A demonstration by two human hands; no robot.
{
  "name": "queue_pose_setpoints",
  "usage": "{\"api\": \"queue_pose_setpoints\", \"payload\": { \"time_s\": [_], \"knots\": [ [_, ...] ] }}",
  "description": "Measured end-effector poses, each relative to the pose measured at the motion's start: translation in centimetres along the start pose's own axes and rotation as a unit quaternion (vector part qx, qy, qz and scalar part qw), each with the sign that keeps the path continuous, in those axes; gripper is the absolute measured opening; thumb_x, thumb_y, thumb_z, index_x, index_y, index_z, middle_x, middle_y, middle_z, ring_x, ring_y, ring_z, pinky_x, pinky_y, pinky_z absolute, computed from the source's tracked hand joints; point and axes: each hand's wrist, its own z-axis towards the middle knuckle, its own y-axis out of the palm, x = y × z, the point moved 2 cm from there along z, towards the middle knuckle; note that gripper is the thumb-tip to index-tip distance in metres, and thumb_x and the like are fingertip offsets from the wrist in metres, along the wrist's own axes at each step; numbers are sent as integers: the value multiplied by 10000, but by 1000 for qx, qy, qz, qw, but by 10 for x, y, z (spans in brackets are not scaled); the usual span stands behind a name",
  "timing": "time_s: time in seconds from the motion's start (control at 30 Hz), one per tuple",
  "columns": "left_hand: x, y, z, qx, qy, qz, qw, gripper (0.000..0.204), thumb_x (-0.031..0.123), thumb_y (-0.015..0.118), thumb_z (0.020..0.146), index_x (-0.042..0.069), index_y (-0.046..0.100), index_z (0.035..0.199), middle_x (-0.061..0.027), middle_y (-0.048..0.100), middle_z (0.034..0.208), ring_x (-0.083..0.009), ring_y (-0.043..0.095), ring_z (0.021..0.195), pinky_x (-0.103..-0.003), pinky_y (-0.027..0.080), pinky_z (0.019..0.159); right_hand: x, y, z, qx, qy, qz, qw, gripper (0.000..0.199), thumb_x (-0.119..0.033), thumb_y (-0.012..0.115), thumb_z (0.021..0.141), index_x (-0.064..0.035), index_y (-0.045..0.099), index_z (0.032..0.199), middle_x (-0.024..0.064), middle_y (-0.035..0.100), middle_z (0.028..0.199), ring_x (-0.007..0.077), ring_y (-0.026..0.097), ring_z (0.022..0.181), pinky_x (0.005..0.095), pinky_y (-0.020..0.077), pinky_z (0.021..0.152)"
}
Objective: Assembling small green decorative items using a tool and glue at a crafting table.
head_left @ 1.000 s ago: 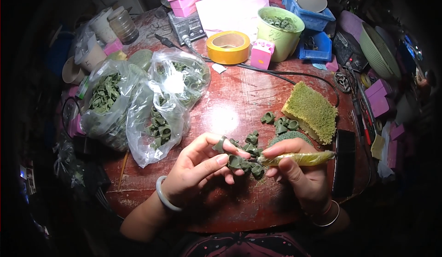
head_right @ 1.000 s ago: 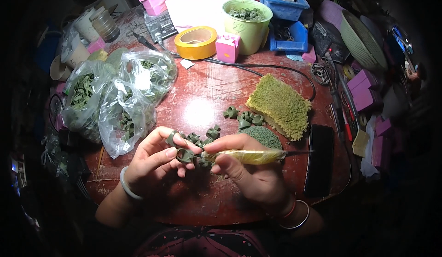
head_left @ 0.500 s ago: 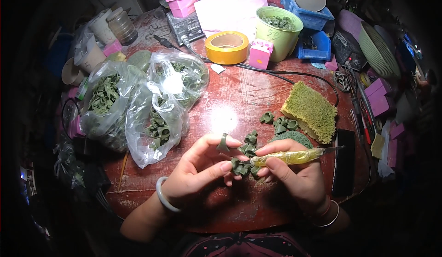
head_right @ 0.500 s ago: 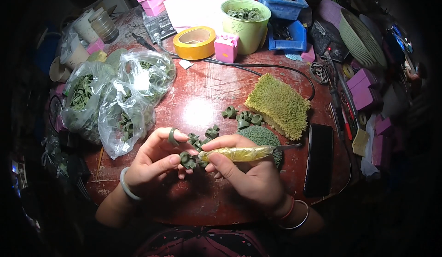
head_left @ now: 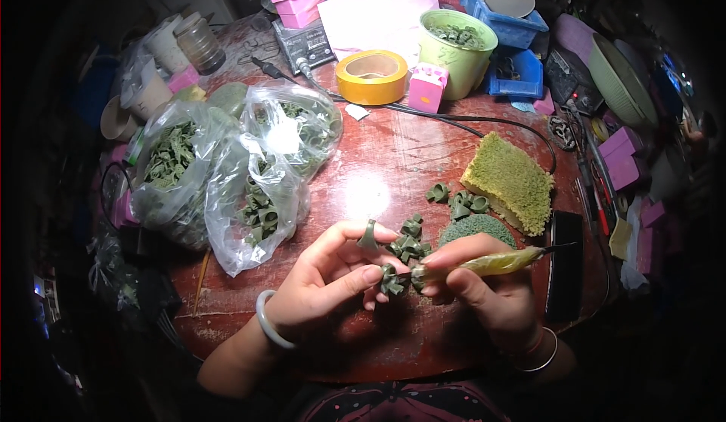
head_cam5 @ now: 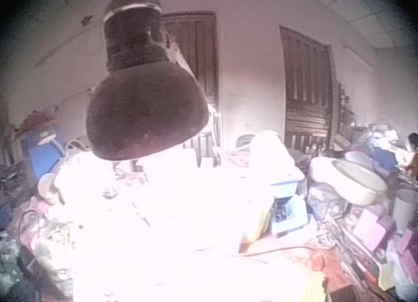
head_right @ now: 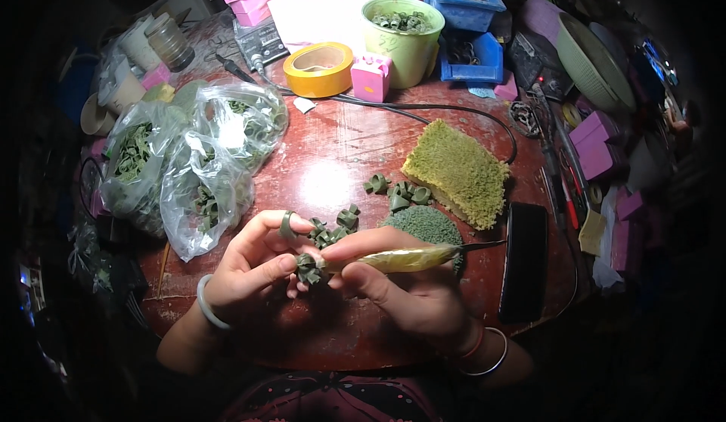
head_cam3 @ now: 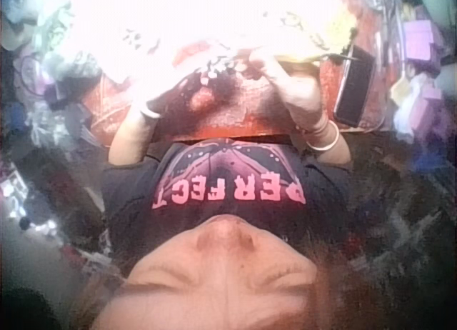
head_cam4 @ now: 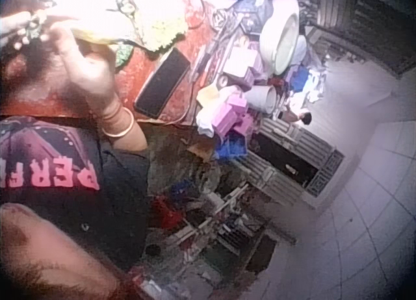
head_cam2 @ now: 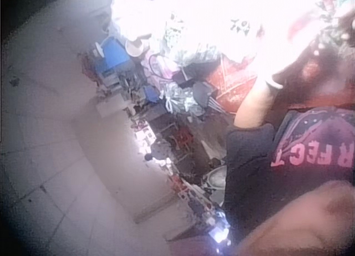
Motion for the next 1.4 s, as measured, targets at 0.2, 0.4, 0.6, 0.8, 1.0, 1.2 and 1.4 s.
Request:
{"api": "queue_pose_setpoints", "payload": {
  "time_s": [0.2,0.4,0.6,0.8,1.0,1.2,1.4],
  "knots": [
    [1,1,2,1,-8,-3,1000,438,40,531,986,30,376,1395,-146,612,1199,-123,601,921,-248,509,767,-1,-3,3,43,0,-79,996,162,3,649,902,26,669,1061,99,680,994,141,655,836,262,524,731],
    [0,0,4,19,-2,-3,1000,455,29,540,972,19,364,1392,-177,600,1213,-150,615,935,-265,519,775,-8,-5,3,-58,-107,-206,971,149,19,686,858,24,678,1007,99,682,870,177,643,739,274,492,652],
    [-4,0,7,34,45,-26,998,496,-20,578,930,14,368,1378,-200,596,1216,-207,627,1011,-311,533,817,-12,-4,3,46,-106,-199,973,170,17,694,847,12,671,1016,121,679,859,173,644,711,266,494,644],
    [-2,-1,1,25,130,92,987,539,-106,559,915,-4,348,1400,-181,547,1289,-222,562,1195,-349,488,992,-12,3,4,-10,-122,-261,957,149,-21,667,879,46,649,1011,120,686,866,163,663,762,265,510,689],
    [-5,-1,5,15,153,82,985,559,-121,565,905,-7,340,1404,-187,547,1284,-230,552,1214,-349,487,997,-10,1,0,42,-60,-185,980,155,-37,661,895,28,648,1036,116,692,932,165,667,795,280,515,717],
    [-5,0,4,44,125,64,989,585,-119,586,896,4,338,1412,-176,556,1277,-216,563,1196,-323,496,979,-14,1,-2,75,-29,-95,992,161,22,626,901,17,655,1059,114,671,890,167,662,777,279,517,708],
    [-7,8,0,16,101,128,987,622,-116,616,871,10,343,1415,-159,557,1283,-187,575,1179,-309,494,975,2,9,8,-34,-81,-318,944,244,-58,801,774,-57,710,1001,43,542,825,145,516,695,253,429,633]
  ]
}}
